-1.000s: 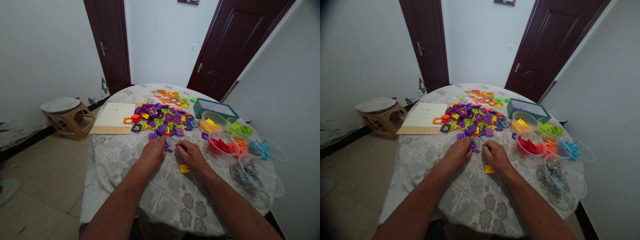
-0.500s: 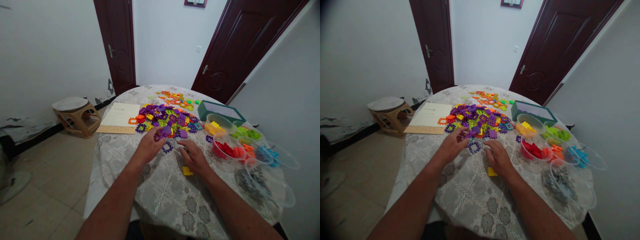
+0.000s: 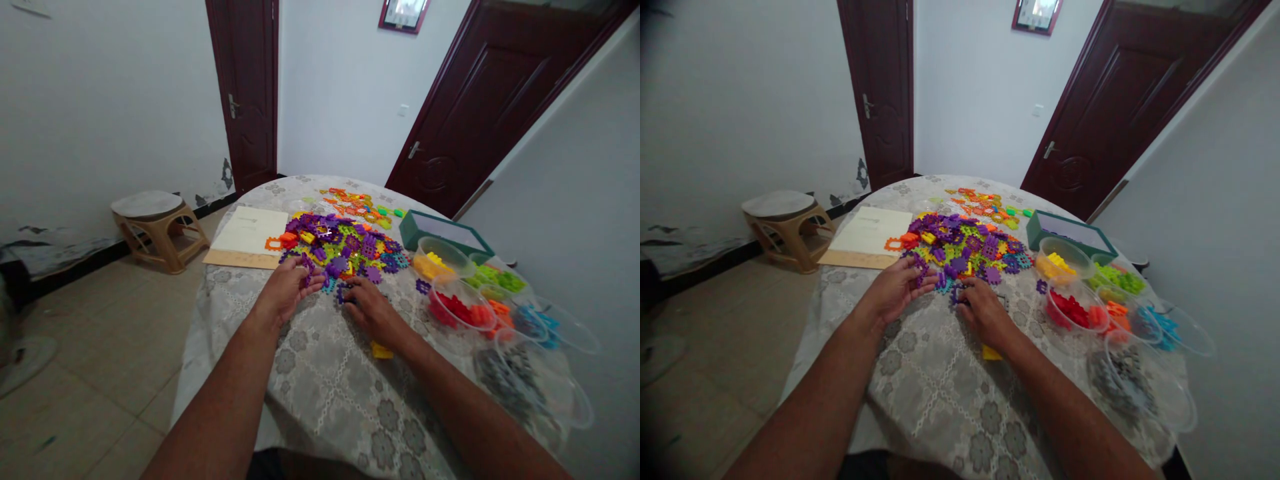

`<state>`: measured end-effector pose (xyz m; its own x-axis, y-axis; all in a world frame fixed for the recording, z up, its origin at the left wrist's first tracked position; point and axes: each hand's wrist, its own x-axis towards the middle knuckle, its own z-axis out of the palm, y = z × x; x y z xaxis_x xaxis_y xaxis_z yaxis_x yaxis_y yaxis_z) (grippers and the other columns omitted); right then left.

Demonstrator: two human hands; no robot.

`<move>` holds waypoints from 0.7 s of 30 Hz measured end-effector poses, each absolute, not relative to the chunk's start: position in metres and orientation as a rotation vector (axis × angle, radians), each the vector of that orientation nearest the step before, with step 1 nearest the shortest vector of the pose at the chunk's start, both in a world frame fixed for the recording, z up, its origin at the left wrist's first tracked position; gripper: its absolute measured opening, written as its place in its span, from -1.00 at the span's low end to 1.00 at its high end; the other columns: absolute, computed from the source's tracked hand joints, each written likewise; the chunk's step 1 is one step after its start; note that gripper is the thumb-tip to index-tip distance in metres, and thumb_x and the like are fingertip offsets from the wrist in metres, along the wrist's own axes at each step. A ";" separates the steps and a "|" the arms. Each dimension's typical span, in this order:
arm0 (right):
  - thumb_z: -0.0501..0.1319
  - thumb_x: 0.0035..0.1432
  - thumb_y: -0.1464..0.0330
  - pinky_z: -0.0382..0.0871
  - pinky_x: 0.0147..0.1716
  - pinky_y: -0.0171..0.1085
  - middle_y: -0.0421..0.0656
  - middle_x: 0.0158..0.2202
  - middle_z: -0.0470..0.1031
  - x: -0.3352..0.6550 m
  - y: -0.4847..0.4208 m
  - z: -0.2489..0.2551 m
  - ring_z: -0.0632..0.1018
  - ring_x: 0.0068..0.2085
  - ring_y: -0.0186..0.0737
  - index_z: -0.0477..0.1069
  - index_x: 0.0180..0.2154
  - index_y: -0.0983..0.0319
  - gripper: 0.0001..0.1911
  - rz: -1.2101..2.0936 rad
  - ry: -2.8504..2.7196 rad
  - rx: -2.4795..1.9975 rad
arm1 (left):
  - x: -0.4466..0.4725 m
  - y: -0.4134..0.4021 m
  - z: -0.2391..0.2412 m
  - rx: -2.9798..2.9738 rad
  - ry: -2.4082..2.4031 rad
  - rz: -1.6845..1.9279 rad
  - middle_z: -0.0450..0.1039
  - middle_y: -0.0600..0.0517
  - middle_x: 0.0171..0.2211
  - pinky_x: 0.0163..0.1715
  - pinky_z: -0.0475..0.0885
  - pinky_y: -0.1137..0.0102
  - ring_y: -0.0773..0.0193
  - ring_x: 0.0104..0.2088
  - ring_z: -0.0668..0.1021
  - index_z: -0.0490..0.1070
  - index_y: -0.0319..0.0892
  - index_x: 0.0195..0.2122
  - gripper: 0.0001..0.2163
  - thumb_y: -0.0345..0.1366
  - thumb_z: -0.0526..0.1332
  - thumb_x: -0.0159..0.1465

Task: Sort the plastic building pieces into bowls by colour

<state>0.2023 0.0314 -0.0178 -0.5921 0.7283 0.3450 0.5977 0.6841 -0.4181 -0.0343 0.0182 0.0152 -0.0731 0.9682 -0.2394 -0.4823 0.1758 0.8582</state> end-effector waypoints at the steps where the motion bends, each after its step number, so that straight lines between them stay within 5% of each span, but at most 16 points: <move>1: 0.21 0.38 0.39 0.38 0.27 0.08 0.05 0.20 0.44 0.202 0.032 -0.017 0.45 0.27 0.02 0.49 -0.07 0.17 -0.88 0.377 -2.335 -1.023 | -0.033 0.018 0.014 0.623 1.041 1.325 0.64 -0.11 -0.26 -0.24 0.63 0.34 0.21 -0.31 0.71 0.42 -0.19 -0.07 -0.73 -0.50 0.24 0.19; 9: 0.19 0.41 0.38 0.38 0.27 0.06 0.05 0.18 0.46 0.166 0.037 -0.002 0.48 0.25 -0.01 0.48 -0.06 0.13 -0.87 0.420 -2.255 -0.863 | -0.016 0.009 0.011 0.669 0.897 1.270 0.61 -0.08 -0.20 -0.23 0.59 0.38 0.29 -0.28 0.64 0.52 -0.19 -0.15 -0.82 -0.35 0.36 0.22; 21: 0.21 0.42 0.33 0.38 0.26 0.00 0.01 0.20 0.48 0.140 0.052 0.005 0.49 0.26 -0.04 0.51 0.00 0.11 -0.83 0.413 -2.213 -0.760 | -0.023 0.009 0.014 0.583 0.846 1.401 0.63 -0.09 -0.17 -0.12 0.60 0.28 0.25 -0.25 0.65 0.51 -0.18 -0.08 -0.70 -0.52 0.31 0.15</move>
